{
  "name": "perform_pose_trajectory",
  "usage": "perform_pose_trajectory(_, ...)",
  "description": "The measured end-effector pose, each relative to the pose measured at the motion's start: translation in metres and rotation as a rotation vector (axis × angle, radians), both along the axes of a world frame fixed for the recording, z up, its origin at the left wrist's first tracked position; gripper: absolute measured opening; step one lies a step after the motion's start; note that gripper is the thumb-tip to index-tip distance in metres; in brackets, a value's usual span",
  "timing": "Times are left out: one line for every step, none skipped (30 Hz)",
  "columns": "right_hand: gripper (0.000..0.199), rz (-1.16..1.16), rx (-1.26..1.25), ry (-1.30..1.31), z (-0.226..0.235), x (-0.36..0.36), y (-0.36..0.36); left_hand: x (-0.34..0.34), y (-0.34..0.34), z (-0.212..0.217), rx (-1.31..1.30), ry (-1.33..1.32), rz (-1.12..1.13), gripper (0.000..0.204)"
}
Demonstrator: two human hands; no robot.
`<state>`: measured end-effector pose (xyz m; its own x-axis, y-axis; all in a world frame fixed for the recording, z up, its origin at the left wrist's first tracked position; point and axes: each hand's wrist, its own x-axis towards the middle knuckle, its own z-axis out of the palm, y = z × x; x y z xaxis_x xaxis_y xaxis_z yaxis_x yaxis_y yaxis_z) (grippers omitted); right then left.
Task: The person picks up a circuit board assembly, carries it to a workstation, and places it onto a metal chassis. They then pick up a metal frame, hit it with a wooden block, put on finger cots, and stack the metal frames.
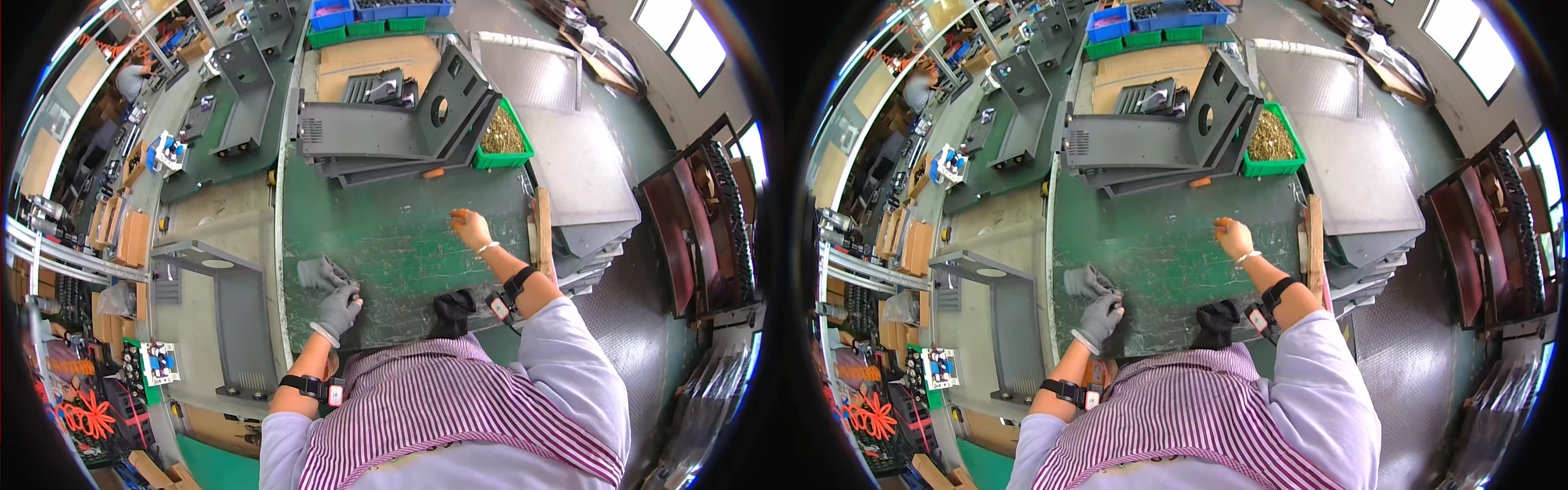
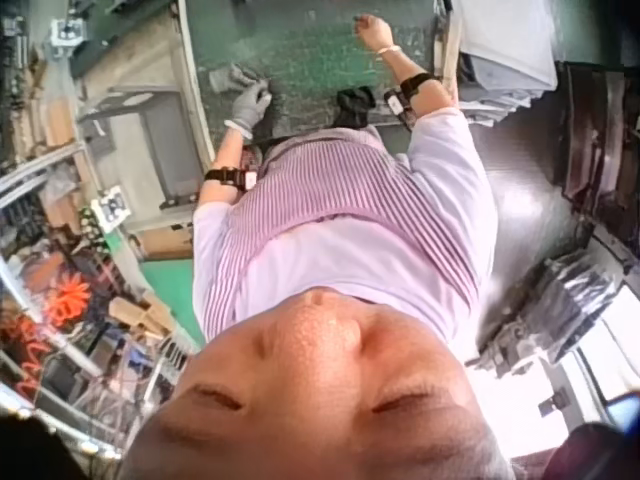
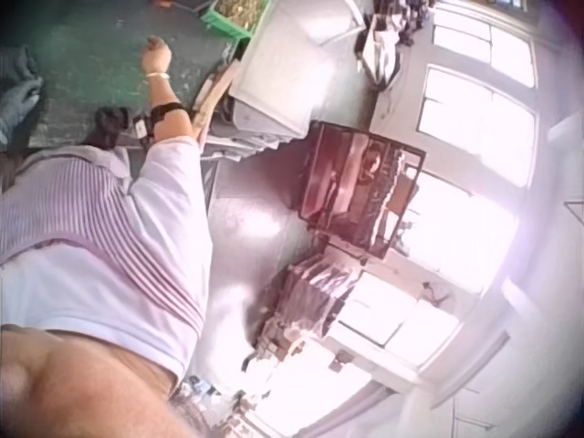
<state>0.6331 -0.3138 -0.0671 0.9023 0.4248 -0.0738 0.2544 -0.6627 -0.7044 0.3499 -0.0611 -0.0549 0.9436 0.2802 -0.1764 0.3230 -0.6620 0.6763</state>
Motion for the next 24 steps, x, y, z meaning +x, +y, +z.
perform_pose_trajectory(0.029, 0.001, -0.011, -0.009, -0.004, 0.006, 0.002, -0.004, -0.005, 0.002, 0.032, -0.027, -0.024, 0.032)
perform_pose_trajectory(0.028, -0.013, -0.007, 0.000, -0.007, 0.012, 0.006, -0.006, -0.010, 0.005, 0.062, -0.024, -0.041, 0.032)
perform_pose_trajectory(0.028, -0.014, -0.010, -0.023, -0.010, 0.019, 0.010, -0.007, -0.013, 0.009, 0.093, -0.024, -0.057, 0.033)
perform_pose_trajectory(0.028, -0.019, -0.024, -0.056, -0.012, 0.025, 0.014, -0.008, -0.015, 0.013, 0.123, -0.014, -0.059, 0.033)
perform_pose_trajectory(0.027, -0.009, -0.030, -0.063, -0.013, 0.031, 0.019, -0.010, -0.016, 0.018, 0.155, -0.009, -0.059, 0.033)
perform_pose_trajectory(0.027, -0.004, -0.046, -0.080, -0.015, 0.039, 0.026, -0.010, -0.017, 0.023, 0.200, -0.041, -0.055, 0.033)
perform_pose_trajectory(0.027, 0.005, -0.068, -0.103, -0.015, 0.049, 0.032, -0.011, -0.018, 0.027, 0.154, -0.031, 0.005, 0.033)
perform_pose_trajectory(0.028, 0.039, -0.061, -0.181, -0.016, 0.060, 0.039, -0.013, -0.018, 0.032, 0.123, -0.058, 0.069, 0.033)
perform_pose_trajectory(0.029, 0.073, -0.062, -0.261, -0.018, 0.070, 0.046, -0.014, -0.019, 0.037, 0.074, -0.035, 0.145, 0.033)
perform_pose_trajectory(0.031, 0.106, -0.082, -0.330, -0.021, 0.079, 0.053, -0.016, -0.020, 0.040, 0.062, -0.100, 0.158, 0.032)
perform_pose_trajectory(0.032, 0.129, -0.062, -0.344, -0.024, 0.088, 0.059, -0.018, -0.021, 0.044, 0.033, -0.113, 0.182, 0.030)
perform_pose_trajectory(0.033, 0.152, -0.064, -0.347, -0.028, 0.095, 0.064, -0.021, -0.023, 0.047, 0.003, -0.136, 0.215, 0.029)
perform_pose_trajectory(0.034, 0.174, -0.065, -0.351, -0.034, 0.101, 0.069, -0.023, -0.026, 0.050, 0.017, -0.102, 0.204, 0.027)
perform_pose_trajectory(0.040, 0.101, -0.142, -0.378, -0.041, 0.104, 0.075, -0.025, -0.028, 0.053, 0.032, -0.086, 0.201, 0.026)
perform_pose_trajectory(0.036, 0.061, -0.167, -0.373, -0.047, 0.108, 0.079, -0.024, -0.030, 0.055, 0.052, -0.073, 0.197, 0.024)
perform_pose_trajectory(0.031, 0.030, -0.091, -0.404, -0.052, 0.110, 0.081, -0.023, -0.032, 0.057, 0.091, -0.146, 0.162, 0.023)
perform_pose_trajectory(0.025, 0.014, -0.078, -0.417, -0.056, 0.111, 0.083, -0.021, -0.033, 0.059, 0.124, -0.201, 0.128, 0.023)
perform_pose_trajectory(0.021, 0.048, -0.122, -0.397, -0.058, 0.113, 0.081, -0.019, -0.035, 0.061, 0.091, -0.204, 0.123, 0.023)
perform_pose_trajectory(0.021, 0.041, -0.160, -0.312, -0.057, 0.111, 0.082, -0.016, -0.036, 0.062, 0.048, -0.202, 0.126, 0.023)
perform_pose_trajectory(0.013, 0.024, -0.197, -0.307, -0.054, 0.107, 0.083, -0.014, -0.036, 0.064, 0.004, -0.201, 0.127, 0.023)
perform_pose_trajectory(0.013, 0.016, -0.200, -0.283, -0.047, 0.100, 0.082, -0.010, -0.037, 0.066, -0.018, -0.211, 0.133, 0.023)
perform_pose_trajectory(0.014, 0.006, -0.176, -0.221, -0.035, 0.091, 0.083, -0.007, -0.036, 0.069, -0.069, -0.291, 0.100, 0.022)
perform_pose_trajectory(0.018, 0.001, -0.071, -0.158, -0.022, 0.075, 0.089, -0.004, -0.037, 0.072, -0.281, -0.285, 0.150, 0.023)
perform_pose_trajectory(0.023, 0.035, 0.085, -0.118, -0.005, 0.054, 0.094, -0.001, -0.039, 0.076, -0.473, -0.297, 0.203, 0.024)
